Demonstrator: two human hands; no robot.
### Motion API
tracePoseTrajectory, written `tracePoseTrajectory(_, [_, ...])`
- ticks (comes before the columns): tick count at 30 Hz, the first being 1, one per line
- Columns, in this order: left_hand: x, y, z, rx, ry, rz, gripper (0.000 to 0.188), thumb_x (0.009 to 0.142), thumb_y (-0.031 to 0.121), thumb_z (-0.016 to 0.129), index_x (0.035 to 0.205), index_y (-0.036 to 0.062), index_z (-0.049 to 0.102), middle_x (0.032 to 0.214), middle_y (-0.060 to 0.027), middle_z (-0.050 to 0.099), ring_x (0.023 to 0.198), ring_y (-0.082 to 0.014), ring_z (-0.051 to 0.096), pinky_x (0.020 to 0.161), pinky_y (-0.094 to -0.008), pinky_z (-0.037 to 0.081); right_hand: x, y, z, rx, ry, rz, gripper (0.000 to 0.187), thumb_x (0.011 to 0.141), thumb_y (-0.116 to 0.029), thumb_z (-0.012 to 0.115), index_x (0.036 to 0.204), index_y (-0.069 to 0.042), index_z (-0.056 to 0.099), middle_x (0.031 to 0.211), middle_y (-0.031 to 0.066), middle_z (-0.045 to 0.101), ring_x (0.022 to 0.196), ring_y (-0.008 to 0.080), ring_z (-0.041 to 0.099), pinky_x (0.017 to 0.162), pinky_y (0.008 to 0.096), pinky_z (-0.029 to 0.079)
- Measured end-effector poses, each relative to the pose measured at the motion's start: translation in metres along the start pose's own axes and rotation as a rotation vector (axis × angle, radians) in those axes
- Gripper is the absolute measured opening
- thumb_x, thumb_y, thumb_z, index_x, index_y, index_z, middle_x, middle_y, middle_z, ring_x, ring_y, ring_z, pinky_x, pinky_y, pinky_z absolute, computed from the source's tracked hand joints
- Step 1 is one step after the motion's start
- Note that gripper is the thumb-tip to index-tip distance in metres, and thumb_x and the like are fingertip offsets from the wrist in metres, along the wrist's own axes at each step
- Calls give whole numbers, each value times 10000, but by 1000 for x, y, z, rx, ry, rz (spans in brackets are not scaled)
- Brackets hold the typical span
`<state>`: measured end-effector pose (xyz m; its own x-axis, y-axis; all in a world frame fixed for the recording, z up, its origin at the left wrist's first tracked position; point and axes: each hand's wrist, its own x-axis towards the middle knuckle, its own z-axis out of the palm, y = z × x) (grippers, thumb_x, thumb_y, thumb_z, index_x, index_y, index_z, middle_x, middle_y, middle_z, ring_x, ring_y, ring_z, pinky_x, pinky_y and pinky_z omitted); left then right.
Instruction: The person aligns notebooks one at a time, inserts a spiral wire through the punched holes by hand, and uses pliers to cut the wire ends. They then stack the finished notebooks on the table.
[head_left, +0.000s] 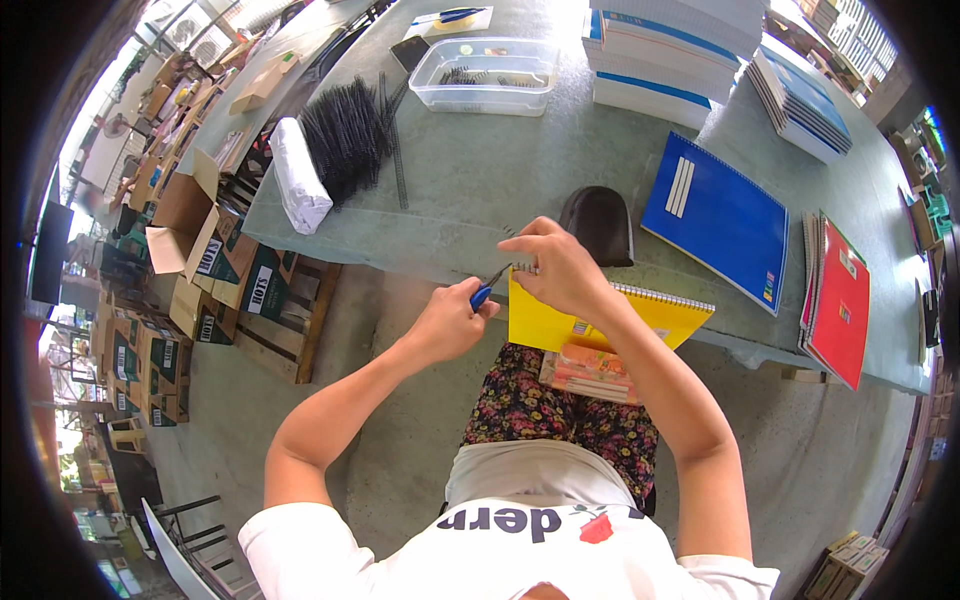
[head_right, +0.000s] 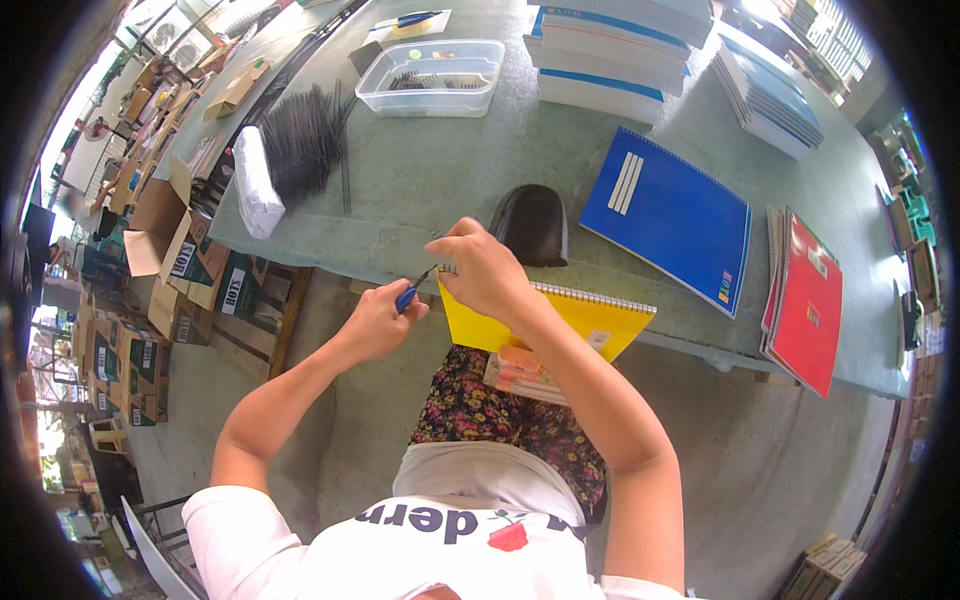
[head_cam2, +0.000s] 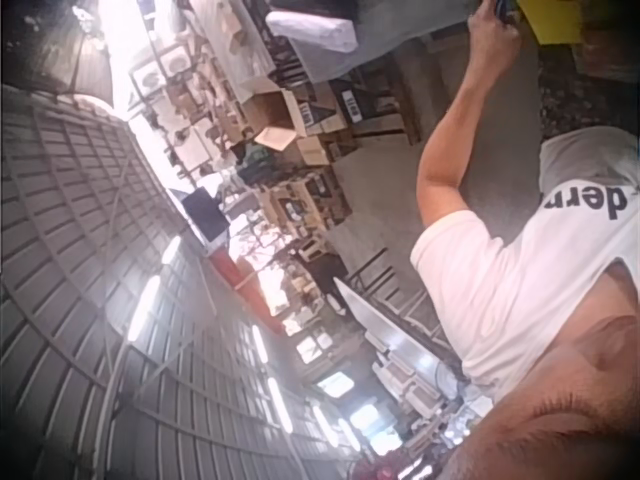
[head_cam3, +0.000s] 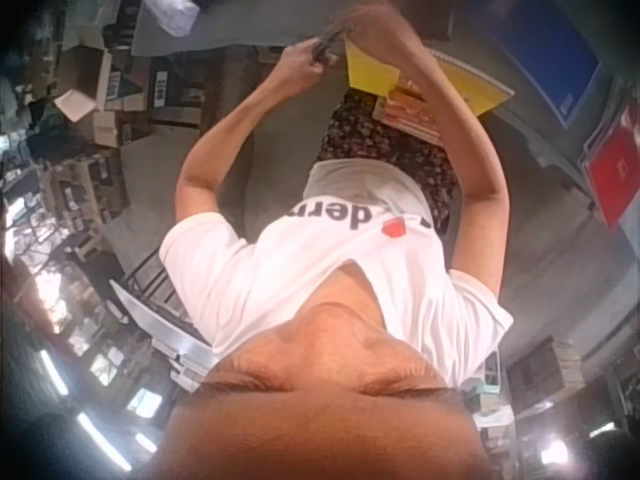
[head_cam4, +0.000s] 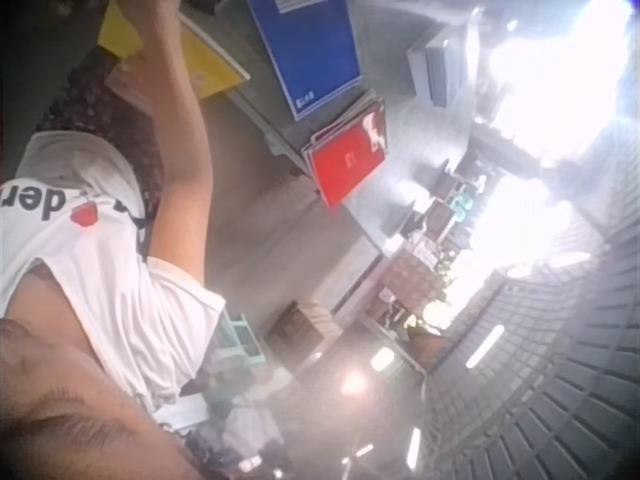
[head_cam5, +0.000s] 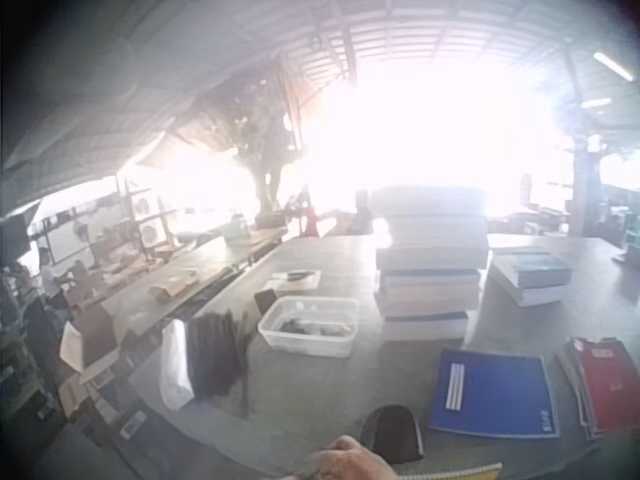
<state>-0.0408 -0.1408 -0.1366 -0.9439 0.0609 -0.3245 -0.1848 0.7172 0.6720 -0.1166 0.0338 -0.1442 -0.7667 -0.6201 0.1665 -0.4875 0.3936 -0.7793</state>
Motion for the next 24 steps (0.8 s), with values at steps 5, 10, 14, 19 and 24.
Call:
tracePoseTrajectory(5, [-7,-2,-1,-733,-383,-239,271,875,219,556,1038,3,570,888,-125,632,712,-259,598,672,-356,474,0,5,-1,-103,71,92,180,664,-127,718,775,5,669,935,127,543,779,275,573,699,344,477])
tracePoseTrajectory(10, [-4,16,0,-1284,-503,-459,311,931,306,462,1019,17,535,767,-78,581,647,-201,572,622,-341,485,-3,6,6,-117,130,129,166,664,-120,712,730,20,653,942,139,546,806,286,583,700,351,482])
tracePoseTrajectory(14, [1,-4,10,-556,-314,-177,285,934,341,479,965,57,473,673,-31,509,603,-142,525,584,-297,457,-2,7,9,-104,120,133,190,657,-138,728,755,10,660,957,151,558,833,301,588,717,369,481])
tracePoseTrajectory(19, [-7,-19,-9,-732,-423,-152,370,899,304,567,1149,41,492,873,-41,562,771,-117,556,709,-261,456,56,4,-38,-293,167,-45,287,648,-196,763,870,-28,693,890,169,587,836,303,585,751,383,483])
tracePoseTrajectory(24, [1,-6,-47,-637,-108,0,334,875,252,588,1125,37,534,895,-33,572,799,-110,548,743,-255,439,138,-36,-112,-422,535,-372,288,705,-251,731,858,-15,670,984,252,582,894,341,594,815,412,472])
